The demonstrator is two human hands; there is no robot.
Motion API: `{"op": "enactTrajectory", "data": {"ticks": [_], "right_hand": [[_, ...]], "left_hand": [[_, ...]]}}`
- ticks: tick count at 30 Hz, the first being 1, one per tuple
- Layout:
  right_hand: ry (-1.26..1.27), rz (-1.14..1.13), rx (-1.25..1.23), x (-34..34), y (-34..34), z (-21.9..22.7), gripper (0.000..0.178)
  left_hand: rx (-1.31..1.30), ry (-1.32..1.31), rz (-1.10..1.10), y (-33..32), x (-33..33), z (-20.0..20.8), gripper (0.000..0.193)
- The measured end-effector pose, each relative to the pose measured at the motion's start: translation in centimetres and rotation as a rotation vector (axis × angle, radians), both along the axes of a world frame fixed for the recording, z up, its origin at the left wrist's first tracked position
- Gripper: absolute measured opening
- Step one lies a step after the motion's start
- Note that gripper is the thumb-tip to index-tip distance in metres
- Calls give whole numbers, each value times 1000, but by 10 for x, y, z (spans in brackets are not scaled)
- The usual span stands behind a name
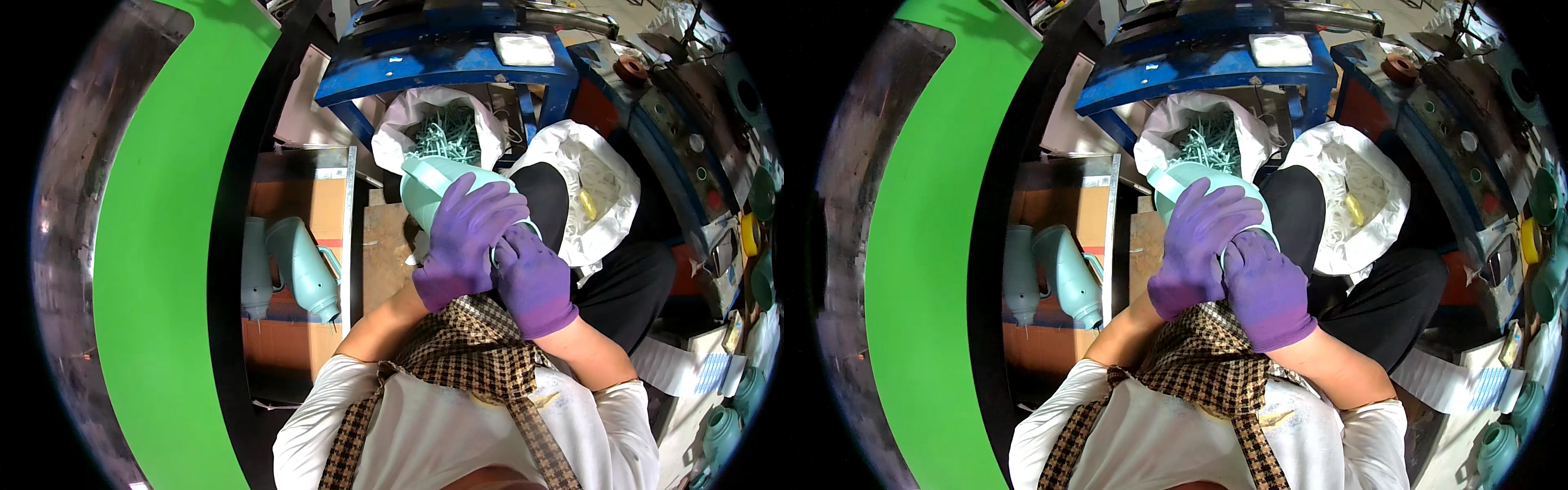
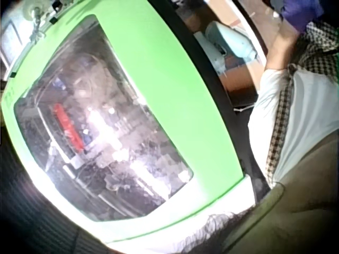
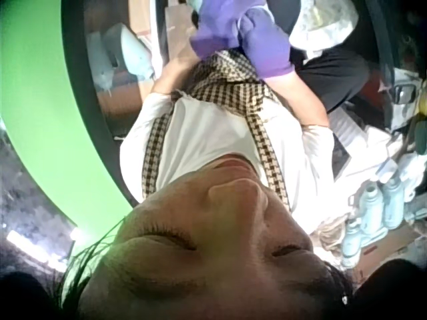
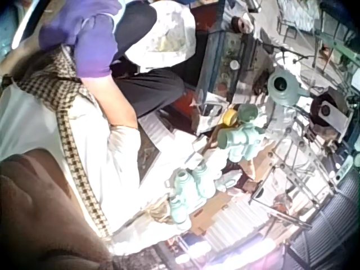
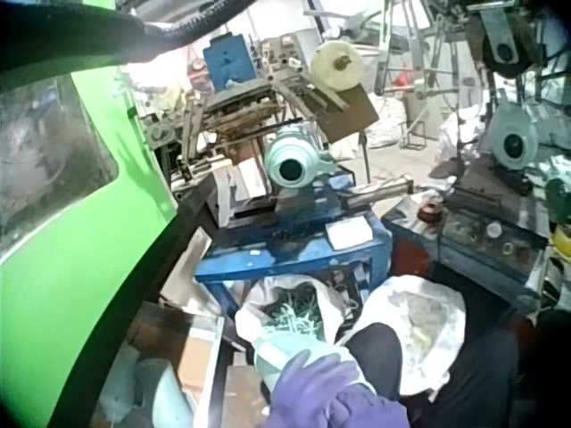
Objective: The person assembles light green plastic containers by inserting a small green ring into the opening, attaching a beige handle, and wiping the exterior with a white cloth. The person handles the containers one at a time, repeating the process for multiple units.
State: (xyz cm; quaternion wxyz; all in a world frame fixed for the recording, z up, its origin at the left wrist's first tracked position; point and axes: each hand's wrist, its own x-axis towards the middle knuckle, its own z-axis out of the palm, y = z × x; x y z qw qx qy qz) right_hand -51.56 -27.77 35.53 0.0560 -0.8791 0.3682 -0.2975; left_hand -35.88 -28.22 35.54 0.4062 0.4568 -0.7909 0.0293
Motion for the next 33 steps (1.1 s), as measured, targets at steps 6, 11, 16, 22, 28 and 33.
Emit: {"op": "enactTrajectory", "data": {"ticks": [6,11,16,22,28,33], "right_hand": [[-67,79,136,-8,-4,5,25],[-181,261,424,-45,-9,12,26],[-689,383,361,-80,4,-13,39],[-552,-617,-128,-296,73,-14,20],[-297,-1476,-89,-478,135,-106,25],[-171,-1688,173,-491,112,-111,29]], "left_hand": [[25,-20,-12,1,-2,5,37],[-19,-136,-68,-6,-13,-5,46],[35,-285,-73,-14,-23,5,48],[-362,-765,-236,53,17,-14,24],[-506,-1393,-648,60,-27,4,40],[-314,-1307,-697,56,-25,4,39]]}}
